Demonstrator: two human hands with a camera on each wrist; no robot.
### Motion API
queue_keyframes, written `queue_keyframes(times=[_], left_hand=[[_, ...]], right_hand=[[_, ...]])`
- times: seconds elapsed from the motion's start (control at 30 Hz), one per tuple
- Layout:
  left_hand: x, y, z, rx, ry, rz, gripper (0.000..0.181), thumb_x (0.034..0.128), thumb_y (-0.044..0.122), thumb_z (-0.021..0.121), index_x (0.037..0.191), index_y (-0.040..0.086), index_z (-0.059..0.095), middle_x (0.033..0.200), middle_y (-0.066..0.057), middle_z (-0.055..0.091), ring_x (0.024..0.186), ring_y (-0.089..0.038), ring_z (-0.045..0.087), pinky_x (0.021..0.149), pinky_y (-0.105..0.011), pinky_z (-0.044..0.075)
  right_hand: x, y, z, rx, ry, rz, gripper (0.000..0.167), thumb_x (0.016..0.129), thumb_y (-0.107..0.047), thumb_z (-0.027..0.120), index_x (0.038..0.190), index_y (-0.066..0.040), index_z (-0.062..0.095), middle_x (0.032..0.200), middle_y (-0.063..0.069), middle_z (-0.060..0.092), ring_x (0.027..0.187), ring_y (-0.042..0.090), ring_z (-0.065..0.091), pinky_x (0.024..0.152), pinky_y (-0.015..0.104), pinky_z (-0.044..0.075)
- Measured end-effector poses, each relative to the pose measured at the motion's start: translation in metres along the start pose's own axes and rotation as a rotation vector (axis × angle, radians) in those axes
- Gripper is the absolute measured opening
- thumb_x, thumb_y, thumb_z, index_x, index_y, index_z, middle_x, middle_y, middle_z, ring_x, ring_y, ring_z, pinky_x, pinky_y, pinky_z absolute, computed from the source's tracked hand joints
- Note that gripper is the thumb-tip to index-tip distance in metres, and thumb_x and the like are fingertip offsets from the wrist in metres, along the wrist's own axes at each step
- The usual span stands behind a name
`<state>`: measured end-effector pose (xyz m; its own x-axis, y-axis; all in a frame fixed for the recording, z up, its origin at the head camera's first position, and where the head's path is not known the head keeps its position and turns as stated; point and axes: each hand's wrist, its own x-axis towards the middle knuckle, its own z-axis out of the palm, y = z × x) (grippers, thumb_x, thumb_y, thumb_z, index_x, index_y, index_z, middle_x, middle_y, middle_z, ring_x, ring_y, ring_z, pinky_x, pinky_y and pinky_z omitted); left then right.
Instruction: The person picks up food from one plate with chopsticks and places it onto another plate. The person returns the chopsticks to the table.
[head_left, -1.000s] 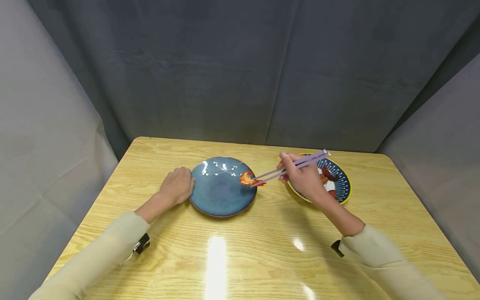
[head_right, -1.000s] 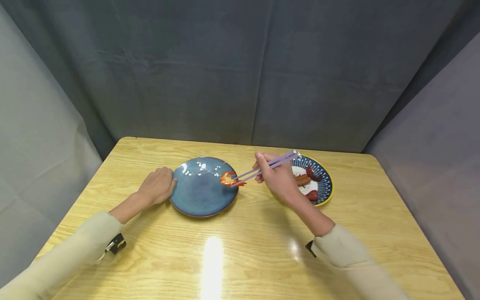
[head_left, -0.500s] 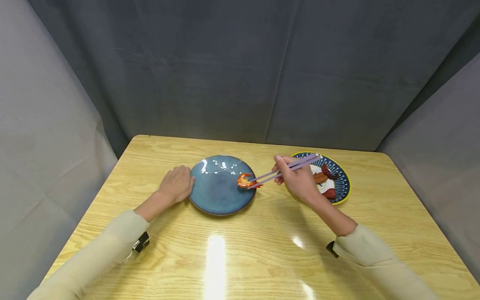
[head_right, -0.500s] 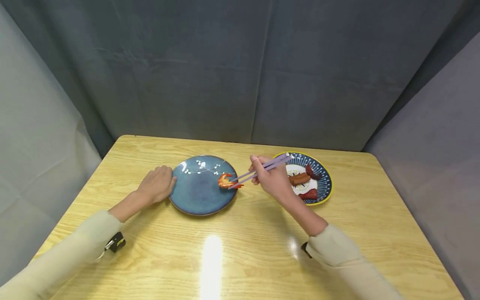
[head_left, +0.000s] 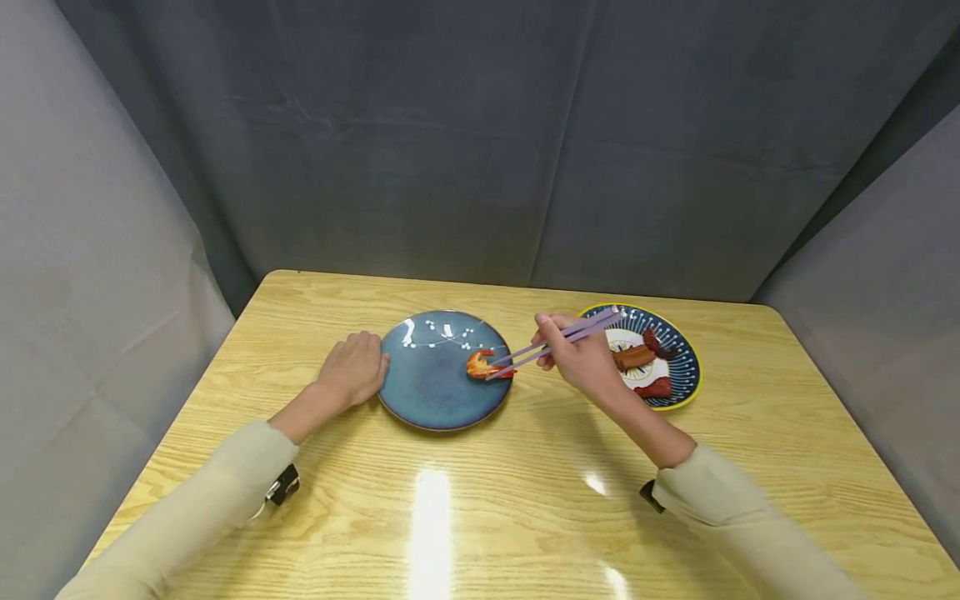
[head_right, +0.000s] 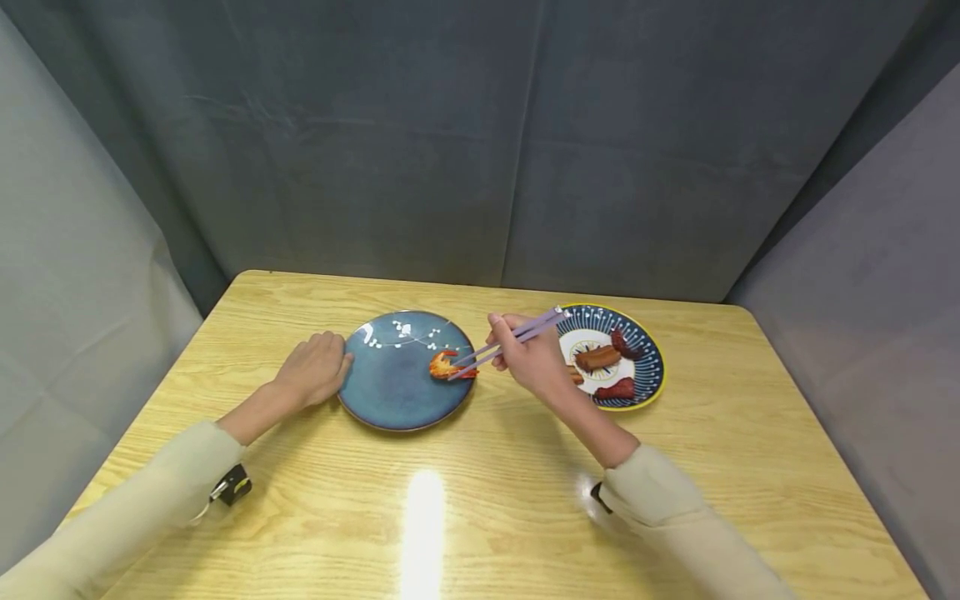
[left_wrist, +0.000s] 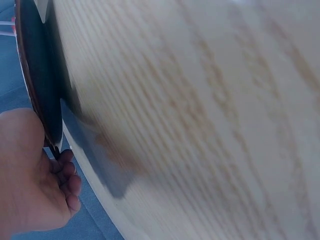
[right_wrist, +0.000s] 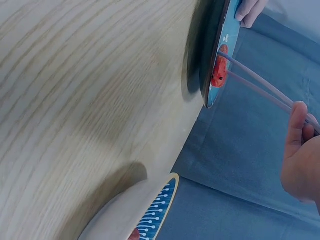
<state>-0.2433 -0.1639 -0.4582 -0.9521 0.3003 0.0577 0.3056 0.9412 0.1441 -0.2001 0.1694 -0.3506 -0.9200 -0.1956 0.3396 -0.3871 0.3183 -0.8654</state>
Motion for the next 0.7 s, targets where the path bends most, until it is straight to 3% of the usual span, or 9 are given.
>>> queue_keyframes(times=[0.23,0.33,0.47,0.7], left_hand=[[0.001,0.0,0.001,-0.008,-0.006,-0.003,0.028,0.105,0.022,0.042,0.097,-0.003,0.052,0.083,-0.011,0.045,0.082,-0.03,0.05,0.071,-0.044,0.043],[0.001,0.0,0.001,-0.009,-0.005,-0.005,0.028,0.1049,0.022,0.043,0.097,-0.003,0.051,0.083,-0.011,0.045,0.082,-0.03,0.05,0.071,-0.044,0.043],[0.001,0.0,0.001,-0.017,-0.013,-0.013,0.027,0.1049,0.022,0.042,0.097,-0.002,0.051,0.083,-0.011,0.045,0.082,-0.03,0.049,0.071,-0.043,0.042],[0.001,0.0,0.001,-0.025,-0.024,-0.021,0.028,0.1052,0.023,0.041,0.098,-0.002,0.051,0.083,-0.01,0.045,0.08,-0.028,0.047,0.07,-0.042,0.042]], right_hand=[[0.002,0.002,0.007,-0.011,-0.014,0.019,0.033,0.102,-0.006,0.054,0.08,0.015,0.065,0.067,0.029,0.063,0.052,0.028,0.063,0.05,0.03,0.053],[0.006,0.014,0.009,-0.005,-0.012,0.022,0.034,0.103,-0.007,0.054,0.08,0.015,0.066,0.066,0.028,0.063,0.052,0.029,0.063,0.049,0.027,0.052],[0.011,0.034,0.012,0.007,-0.014,0.023,0.034,0.103,-0.01,0.055,0.08,0.012,0.067,0.064,0.025,0.063,0.051,0.026,0.062,0.048,0.027,0.052],[0.013,0.042,0.014,-0.011,-0.027,0.014,0.037,0.103,-0.021,0.058,0.079,0.005,0.069,0.064,0.018,0.065,0.051,0.017,0.062,0.049,0.028,0.053]])
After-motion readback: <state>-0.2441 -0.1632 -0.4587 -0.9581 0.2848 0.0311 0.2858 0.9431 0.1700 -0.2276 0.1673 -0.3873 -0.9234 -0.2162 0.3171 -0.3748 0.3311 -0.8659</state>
